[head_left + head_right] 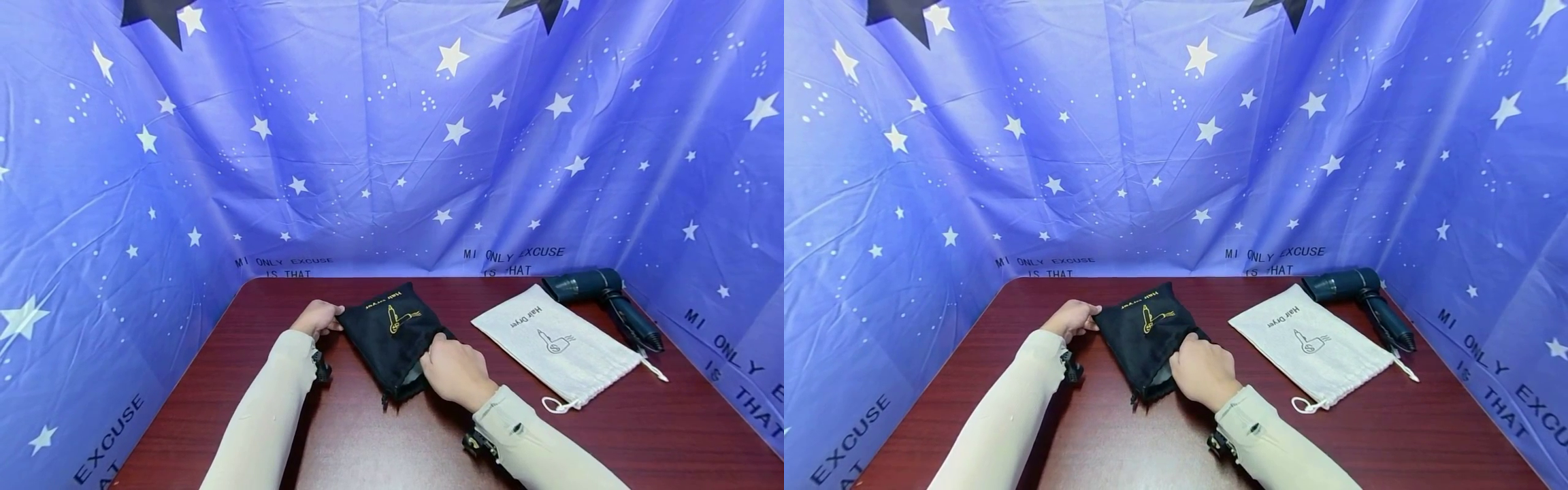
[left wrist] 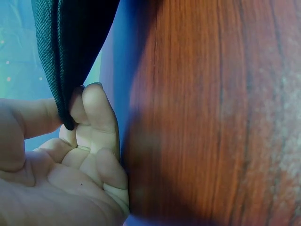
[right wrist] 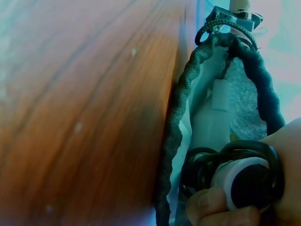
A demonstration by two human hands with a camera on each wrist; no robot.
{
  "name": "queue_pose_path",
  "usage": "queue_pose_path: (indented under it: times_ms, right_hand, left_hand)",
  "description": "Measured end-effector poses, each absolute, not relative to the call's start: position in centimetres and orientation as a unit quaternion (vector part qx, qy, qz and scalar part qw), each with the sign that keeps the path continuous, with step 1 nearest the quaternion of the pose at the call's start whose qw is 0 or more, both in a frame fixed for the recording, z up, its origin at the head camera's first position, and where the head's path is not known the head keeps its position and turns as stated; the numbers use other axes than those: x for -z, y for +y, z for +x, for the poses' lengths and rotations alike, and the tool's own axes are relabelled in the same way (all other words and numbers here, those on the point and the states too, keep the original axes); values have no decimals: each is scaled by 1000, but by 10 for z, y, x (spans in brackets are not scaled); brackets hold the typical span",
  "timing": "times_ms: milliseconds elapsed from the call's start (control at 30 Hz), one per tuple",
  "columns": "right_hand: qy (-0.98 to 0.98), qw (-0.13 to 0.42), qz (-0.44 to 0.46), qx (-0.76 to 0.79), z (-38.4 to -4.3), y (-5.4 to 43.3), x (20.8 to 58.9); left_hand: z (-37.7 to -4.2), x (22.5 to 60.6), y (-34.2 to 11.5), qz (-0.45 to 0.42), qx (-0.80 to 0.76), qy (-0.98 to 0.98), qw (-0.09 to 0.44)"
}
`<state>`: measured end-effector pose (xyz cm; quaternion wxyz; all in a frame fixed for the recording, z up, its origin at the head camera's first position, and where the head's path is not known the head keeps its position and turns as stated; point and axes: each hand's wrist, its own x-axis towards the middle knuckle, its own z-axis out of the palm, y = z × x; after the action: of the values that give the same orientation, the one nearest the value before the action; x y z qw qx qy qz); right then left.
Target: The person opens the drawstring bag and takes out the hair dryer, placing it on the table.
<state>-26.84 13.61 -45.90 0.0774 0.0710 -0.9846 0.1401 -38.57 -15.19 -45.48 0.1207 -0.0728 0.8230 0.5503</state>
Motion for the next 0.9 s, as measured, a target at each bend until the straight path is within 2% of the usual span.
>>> queue_pose_path:
  times_ms: [900]
  right_hand:
    - [-983,82,74,-144,-259,145,459]
  left_hand:
    - [-388,455,-156,-88,-558,819,102]
